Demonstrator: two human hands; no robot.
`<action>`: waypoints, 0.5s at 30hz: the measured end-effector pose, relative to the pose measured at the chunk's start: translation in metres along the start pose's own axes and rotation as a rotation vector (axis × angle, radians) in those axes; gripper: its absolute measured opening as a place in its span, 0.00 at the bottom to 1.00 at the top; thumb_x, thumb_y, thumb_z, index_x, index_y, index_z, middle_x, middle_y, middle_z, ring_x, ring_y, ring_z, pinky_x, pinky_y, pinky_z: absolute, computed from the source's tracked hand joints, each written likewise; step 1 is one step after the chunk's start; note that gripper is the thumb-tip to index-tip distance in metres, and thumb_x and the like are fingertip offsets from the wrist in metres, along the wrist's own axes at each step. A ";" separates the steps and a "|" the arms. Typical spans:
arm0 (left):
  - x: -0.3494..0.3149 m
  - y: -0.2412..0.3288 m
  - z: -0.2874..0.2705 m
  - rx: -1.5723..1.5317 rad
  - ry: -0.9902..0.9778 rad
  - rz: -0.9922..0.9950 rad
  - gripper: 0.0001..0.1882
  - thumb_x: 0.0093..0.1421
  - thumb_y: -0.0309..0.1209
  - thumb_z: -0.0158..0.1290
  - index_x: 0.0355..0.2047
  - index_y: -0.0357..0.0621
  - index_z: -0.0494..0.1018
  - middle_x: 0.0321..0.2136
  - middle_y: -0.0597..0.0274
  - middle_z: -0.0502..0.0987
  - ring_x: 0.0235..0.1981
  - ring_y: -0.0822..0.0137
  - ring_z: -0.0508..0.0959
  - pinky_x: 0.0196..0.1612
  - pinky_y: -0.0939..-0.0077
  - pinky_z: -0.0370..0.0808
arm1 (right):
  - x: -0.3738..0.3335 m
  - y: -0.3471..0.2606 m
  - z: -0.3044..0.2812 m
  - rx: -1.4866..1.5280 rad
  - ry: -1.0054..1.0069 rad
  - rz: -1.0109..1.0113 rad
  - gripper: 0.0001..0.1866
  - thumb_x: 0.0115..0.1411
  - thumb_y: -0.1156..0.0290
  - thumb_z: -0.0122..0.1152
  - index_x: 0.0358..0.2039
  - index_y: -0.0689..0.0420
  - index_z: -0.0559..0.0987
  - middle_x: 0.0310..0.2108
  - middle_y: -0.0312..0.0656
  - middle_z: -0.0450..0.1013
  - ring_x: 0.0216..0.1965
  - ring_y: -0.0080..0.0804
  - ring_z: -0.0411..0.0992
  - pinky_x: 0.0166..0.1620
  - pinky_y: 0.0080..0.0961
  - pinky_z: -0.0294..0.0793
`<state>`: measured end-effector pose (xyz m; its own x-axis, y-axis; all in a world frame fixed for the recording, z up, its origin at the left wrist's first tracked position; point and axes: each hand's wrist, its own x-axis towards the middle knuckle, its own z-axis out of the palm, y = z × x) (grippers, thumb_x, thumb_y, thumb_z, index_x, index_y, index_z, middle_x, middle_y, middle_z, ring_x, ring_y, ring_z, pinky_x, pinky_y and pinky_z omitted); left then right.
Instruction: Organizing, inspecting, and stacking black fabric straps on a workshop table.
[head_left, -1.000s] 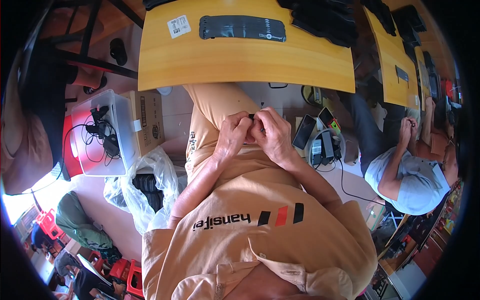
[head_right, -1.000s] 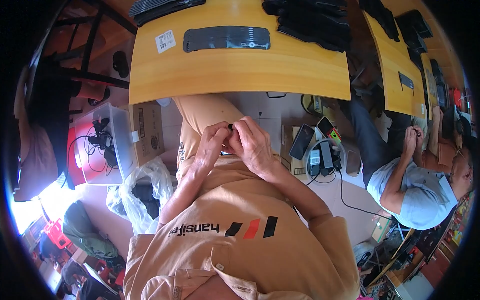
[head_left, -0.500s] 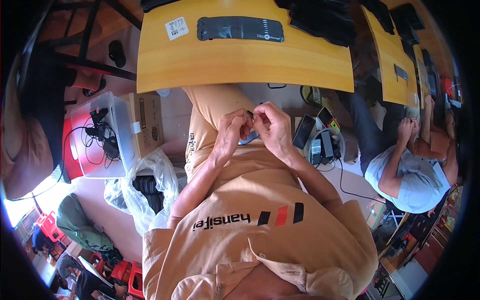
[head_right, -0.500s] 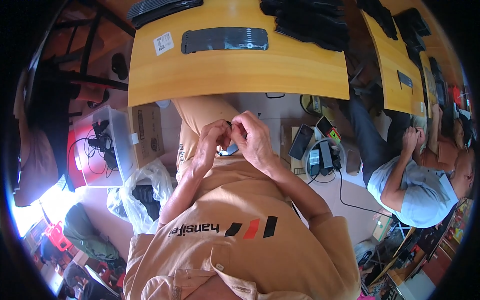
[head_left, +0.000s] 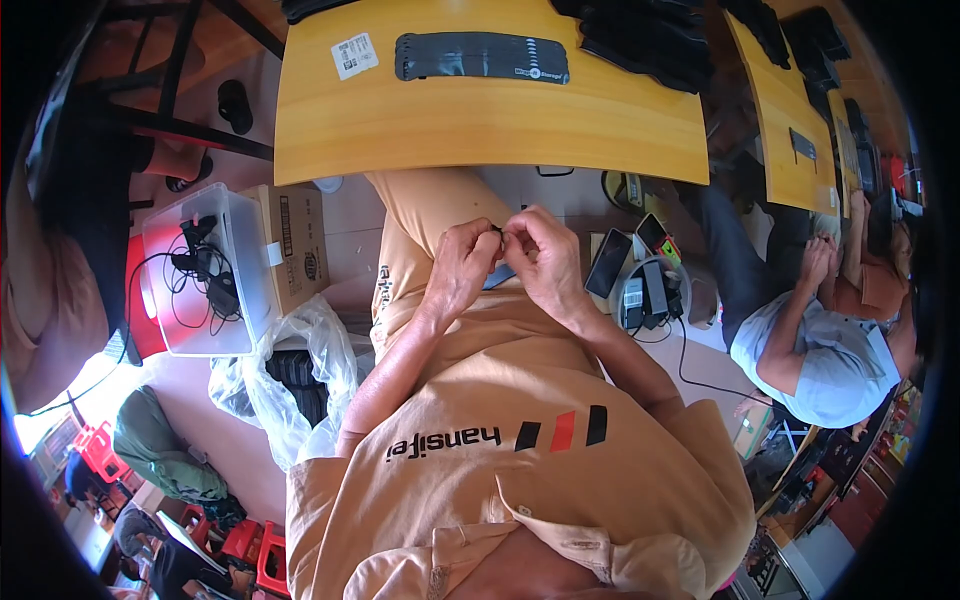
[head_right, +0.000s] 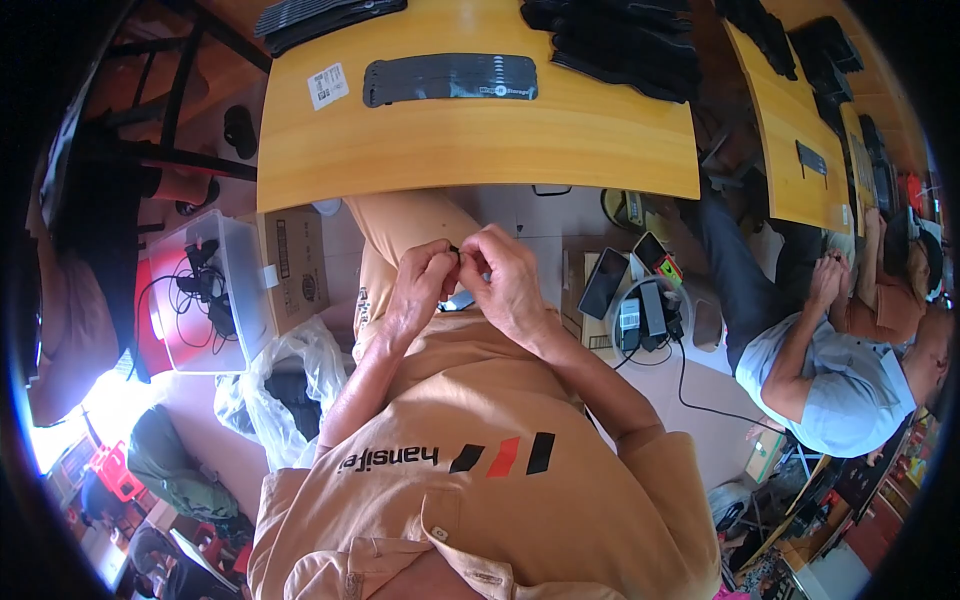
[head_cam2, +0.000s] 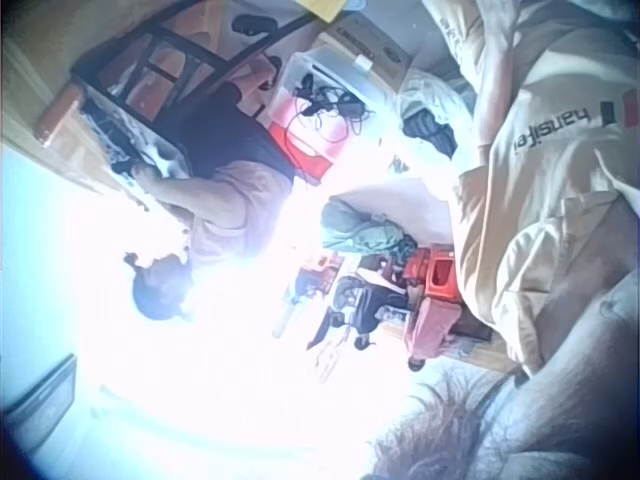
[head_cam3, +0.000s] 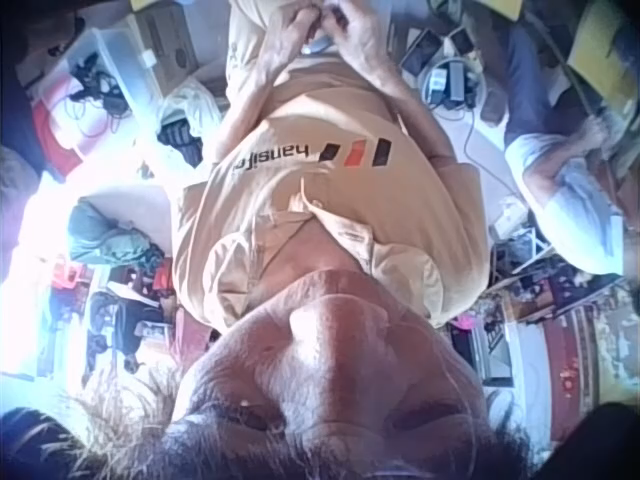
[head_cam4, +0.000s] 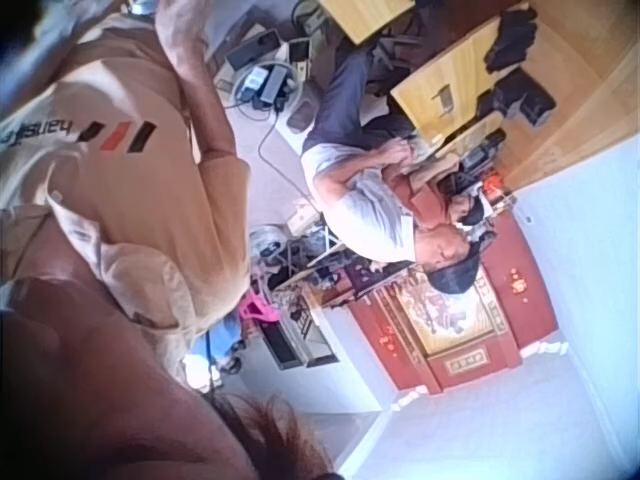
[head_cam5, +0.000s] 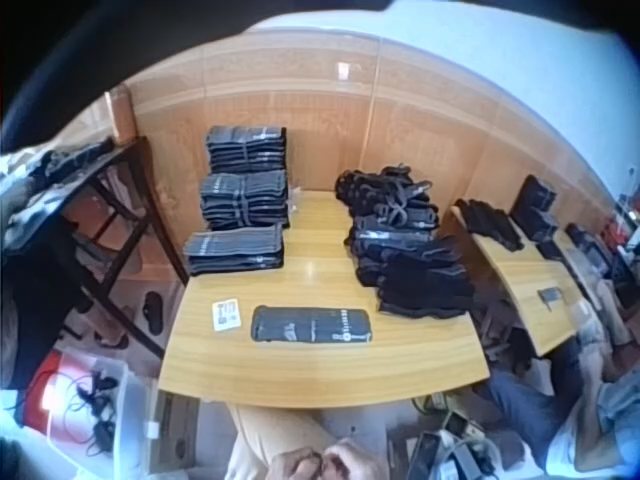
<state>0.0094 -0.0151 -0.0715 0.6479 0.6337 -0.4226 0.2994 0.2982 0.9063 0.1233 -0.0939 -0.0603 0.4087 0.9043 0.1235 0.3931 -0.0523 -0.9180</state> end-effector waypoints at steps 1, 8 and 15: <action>0.001 -0.001 0.000 0.034 0.010 -0.016 0.16 0.53 0.34 0.41 0.17 0.33 0.67 0.12 0.55 0.69 0.16 0.66 0.69 0.22 0.70 0.66 | -0.001 -0.001 0.001 0.000 -0.001 0.000 0.05 0.50 0.87 0.54 0.27 0.65 0.70 0.24 0.41 0.67 0.23 0.25 0.72 0.25 0.19 0.73; 0.006 -0.002 0.000 0.176 0.061 -0.007 0.16 0.52 0.33 0.40 0.15 0.34 0.67 0.11 0.49 0.67 0.16 0.59 0.70 0.24 0.66 0.66 | 0.000 -0.003 0.003 -0.261 0.010 -0.197 0.08 0.46 0.85 0.56 0.25 0.62 0.69 0.23 0.44 0.64 0.21 0.40 0.69 0.22 0.31 0.68; 0.008 -0.011 0.002 -0.061 0.102 -0.006 0.13 0.49 0.30 0.42 0.15 0.34 0.67 0.10 0.58 0.65 0.15 0.70 0.66 0.21 0.73 0.63 | 0.001 0.004 0.007 0.003 0.035 0.039 0.06 0.47 0.84 0.56 0.26 0.63 0.69 0.24 0.44 0.66 0.21 0.37 0.69 0.23 0.27 0.69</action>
<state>0.0131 -0.0150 -0.0853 0.5711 0.7001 -0.4287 0.2580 0.3427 0.9033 0.1194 -0.0902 -0.0665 0.4522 0.8862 0.1007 0.3736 -0.0857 -0.9236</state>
